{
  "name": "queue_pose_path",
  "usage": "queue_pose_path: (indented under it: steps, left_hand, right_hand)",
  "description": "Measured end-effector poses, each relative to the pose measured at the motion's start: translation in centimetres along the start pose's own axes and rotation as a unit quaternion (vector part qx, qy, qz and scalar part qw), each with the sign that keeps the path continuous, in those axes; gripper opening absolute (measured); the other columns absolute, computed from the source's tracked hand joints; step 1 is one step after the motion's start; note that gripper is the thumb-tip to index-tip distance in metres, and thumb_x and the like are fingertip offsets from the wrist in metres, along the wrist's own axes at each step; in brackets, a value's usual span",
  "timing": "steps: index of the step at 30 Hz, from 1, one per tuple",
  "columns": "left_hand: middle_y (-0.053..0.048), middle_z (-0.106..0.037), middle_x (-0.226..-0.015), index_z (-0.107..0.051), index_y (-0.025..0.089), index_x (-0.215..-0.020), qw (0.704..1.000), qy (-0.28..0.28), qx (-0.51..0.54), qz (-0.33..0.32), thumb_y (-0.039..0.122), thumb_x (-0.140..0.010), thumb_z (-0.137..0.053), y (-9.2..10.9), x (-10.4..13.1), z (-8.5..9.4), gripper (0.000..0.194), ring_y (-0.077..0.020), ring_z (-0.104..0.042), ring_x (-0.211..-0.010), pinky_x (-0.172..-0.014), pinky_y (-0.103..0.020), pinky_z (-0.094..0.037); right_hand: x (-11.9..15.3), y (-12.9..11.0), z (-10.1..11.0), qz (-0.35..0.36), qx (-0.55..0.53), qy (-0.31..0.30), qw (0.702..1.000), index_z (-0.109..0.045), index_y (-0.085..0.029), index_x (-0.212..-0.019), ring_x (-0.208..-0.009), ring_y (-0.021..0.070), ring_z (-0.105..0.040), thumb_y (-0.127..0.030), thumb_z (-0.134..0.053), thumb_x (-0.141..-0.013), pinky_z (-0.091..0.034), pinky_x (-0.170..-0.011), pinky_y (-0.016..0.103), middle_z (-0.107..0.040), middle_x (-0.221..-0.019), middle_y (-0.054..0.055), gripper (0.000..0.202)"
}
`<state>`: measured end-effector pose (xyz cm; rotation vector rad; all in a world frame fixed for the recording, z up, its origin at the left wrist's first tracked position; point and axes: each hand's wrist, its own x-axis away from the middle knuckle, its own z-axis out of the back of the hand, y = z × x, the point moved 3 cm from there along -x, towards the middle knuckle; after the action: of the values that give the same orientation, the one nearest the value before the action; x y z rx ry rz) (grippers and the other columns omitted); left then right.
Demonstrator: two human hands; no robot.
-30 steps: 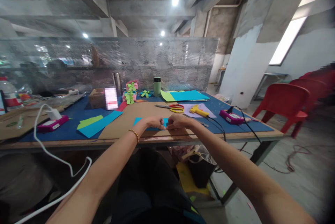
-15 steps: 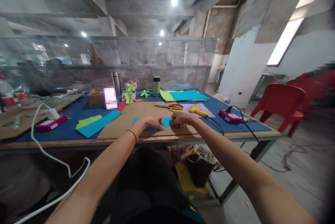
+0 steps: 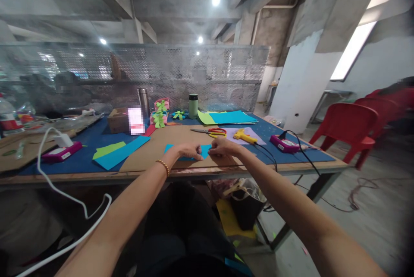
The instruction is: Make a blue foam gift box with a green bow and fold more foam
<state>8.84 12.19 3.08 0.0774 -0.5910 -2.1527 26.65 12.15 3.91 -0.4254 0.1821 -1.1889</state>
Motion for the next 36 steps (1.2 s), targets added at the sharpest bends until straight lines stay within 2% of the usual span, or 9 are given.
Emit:
queue_pose_path:
  steps: [7, 12, 14, 16, 18, 20, 23, 26, 36]
  left_hand:
    - [-0.001, -0.063, -0.091, -0.056, 0.019, -0.090, 1.000, 0.003, -0.015, 0.000, 0.040, -0.069, -0.066, 0.3, 0.3, 0.2, 0.032, -0.0170, -0.053, -0.079, -0.065, -0.026, -0.040]
    - [-0.001, -0.063, -0.093, -0.057, 0.019, -0.094, 1.000, -0.005, -0.019, 0.006, 0.038, -0.074, -0.064, 0.6, 0.6, 0.3, 0.029, -0.0168, -0.055, -0.082, -0.067, -0.026, -0.042]
    - [-0.002, -0.064, -0.095, -0.058, 0.019, -0.099, 1.000, 0.000, -0.025, 0.018, 0.037, -0.076, -0.063, 0.6, 0.8, 0.1, 0.030, -0.0175, -0.056, -0.083, -0.068, -0.026, -0.043]
    - [-0.004, -0.064, -0.103, -0.057, 0.019, -0.109, 0.998, 0.042, -0.047, 0.016, 0.035, -0.078, -0.063, 0.9, 1.3, -0.4, 0.035, -0.0190, -0.058, -0.090, -0.074, -0.027, -0.045]
    - [-0.007, -0.062, -0.115, -0.056, 0.021, -0.119, 0.988, 0.126, -0.090, -0.017, 0.032, -0.083, -0.062, 1.5, 2.0, -1.1, 0.038, -0.0211, -0.057, -0.102, -0.084, -0.030, -0.045]
    - [-0.009, -0.060, -0.123, -0.061, 0.023, -0.117, 0.964, 0.200, -0.164, -0.065, 0.029, -0.090, -0.057, 2.3, 2.9, -2.1, 0.028, -0.0237, -0.056, -0.110, -0.092, -0.035, -0.041]
    - [-0.009, -0.063, -0.117, -0.068, 0.022, -0.102, 0.931, 0.218, -0.268, -0.119, 0.025, -0.098, -0.045, 3.2, 3.9, -3.8, 0.024, -0.0252, -0.055, -0.109, -0.092, -0.041, -0.037]
    - [-0.010, -0.066, -0.105, -0.067, 0.020, -0.100, 0.912, 0.230, -0.316, -0.128, 0.023, -0.099, -0.042, 3.5, 4.5, -4.9, 0.026, -0.0258, -0.055, -0.104, -0.090, -0.043, -0.034]
    - [-0.008, -0.067, -0.118, -0.062, 0.020, -0.107, 0.918, 0.303, -0.234, -0.100, 0.022, -0.102, -0.038, 2.9, 6.7, -6.4, 0.024, -0.0224, -0.056, -0.110, -0.095, -0.041, -0.031]
  right_hand:
    - [0.0, 0.4, 0.9, -0.037, 0.072, 0.019, 0.997, -0.065, -0.014, -0.064, -0.048, 0.0123, -0.057, -0.026, -0.062, -0.083, -0.039, -0.048, 0.021, -0.063, -0.054, 0.002, 0.022]
    - [0.2, 0.8, 0.9, -0.004, 0.111, 0.095, 0.989, -0.070, -0.014, -0.082, -0.075, 0.0159, -0.063, -0.030, -0.061, -0.087, -0.037, -0.058, 0.021, -0.073, -0.082, 0.006, 0.019]
    - [0.0, 0.4, 0.4, 0.020, 0.130, 0.090, 0.987, -0.072, -0.016, -0.089, -0.080, 0.0163, -0.063, -0.037, -0.062, -0.088, -0.035, -0.059, 0.021, -0.073, -0.088, 0.005, 0.023]
    - [-0.4, -0.1, -0.1, 0.030, 0.155, 0.052, 0.986, -0.073, -0.017, -0.093, -0.078, 0.0165, -0.062, -0.044, -0.063, -0.087, -0.034, -0.057, 0.022, -0.073, -0.088, 0.005, 0.029]
    - [-0.7, -0.4, -0.4, 0.026, 0.173, 0.015, 0.985, -0.073, -0.018, -0.095, -0.077, 0.0165, -0.063, -0.046, -0.065, -0.087, -0.033, -0.056, 0.022, -0.073, -0.089, 0.005, 0.031]
    - [-1.0, -0.4, -0.4, 0.019, 0.177, 0.001, 0.984, -0.073, -0.018, -0.095, -0.077, 0.0167, -0.064, -0.044, -0.066, -0.086, -0.033, -0.056, 0.022, -0.074, -0.091, 0.005, 0.029]
    - [-1.2, -0.1, -0.4, 0.015, 0.175, 0.009, 0.984, -0.073, -0.018, -0.097, -0.083, 0.0178, -0.065, -0.045, -0.066, -0.087, -0.034, -0.057, 0.022, -0.075, -0.097, 0.007, 0.030]
    - [-1.1, 0.1, -0.7, 0.020, 0.180, 0.020, 0.983, -0.073, -0.018, -0.102, -0.090, 0.0185, -0.065, -0.049, -0.064, -0.088, -0.033, -0.059, 0.022, -0.074, -0.104, 0.008, 0.035]
    - [-0.3, -0.8, -0.4, 0.020, 0.205, 0.015, 0.978, -0.073, -0.017, -0.106, -0.090, 0.0202, -0.066, -0.047, -0.061, -0.091, -0.035, -0.060, 0.023, -0.075, -0.104, 0.009, 0.036]
